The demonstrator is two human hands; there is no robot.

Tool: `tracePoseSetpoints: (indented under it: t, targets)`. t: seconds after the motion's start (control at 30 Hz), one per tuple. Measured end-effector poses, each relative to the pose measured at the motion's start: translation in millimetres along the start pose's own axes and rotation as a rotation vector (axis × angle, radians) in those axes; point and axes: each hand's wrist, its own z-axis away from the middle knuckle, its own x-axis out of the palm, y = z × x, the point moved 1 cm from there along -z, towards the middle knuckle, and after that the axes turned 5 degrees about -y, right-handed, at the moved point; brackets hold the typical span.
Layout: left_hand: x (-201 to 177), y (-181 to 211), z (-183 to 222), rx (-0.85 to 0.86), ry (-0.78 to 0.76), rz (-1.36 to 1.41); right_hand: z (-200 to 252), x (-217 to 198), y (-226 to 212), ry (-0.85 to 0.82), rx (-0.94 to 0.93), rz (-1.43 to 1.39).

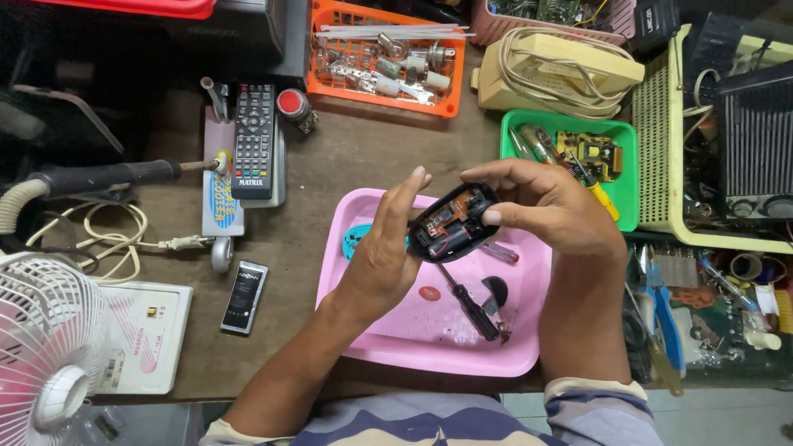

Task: Disassembling a computer mouse to inspect the internal circuitry and components.

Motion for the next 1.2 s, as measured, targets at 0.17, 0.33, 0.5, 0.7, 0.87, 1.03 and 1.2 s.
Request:
tracePoseSetpoints:
  t: [0.17,0.33,0.5,0.7,0.87,1.03,1.2]
  targets:
    - [-15,-1,-8,-0.247,-0.04,0.356,2,-8,6,-0.038,0.017,0.005]
    - [-17,-7,-12,-0.385,-0.113,0.626,3,-5,4,-0.127,0.084,-0.012]
    - [-17,3,-17,-0.483,-0.263,0.573,0,-3,-2,-0.172,0.083,0.068]
    - [-25,17,-35,-0.588,-0.359,0.346,0,-1,2,-0.123,0.086,0.021]
    - [-23,8,-41,-0.59,-0.308,0.309,2,-10,3,0.007,0.089,0.13]
    - [-21,-10,-35,-0.589,-0.229,0.436,5,-7,-1,0.161,0.027,0.269]
    - [-21,-21,-28,-0.567,-0.158,0.419,0,10,-18,0.197,0.02,0.581]
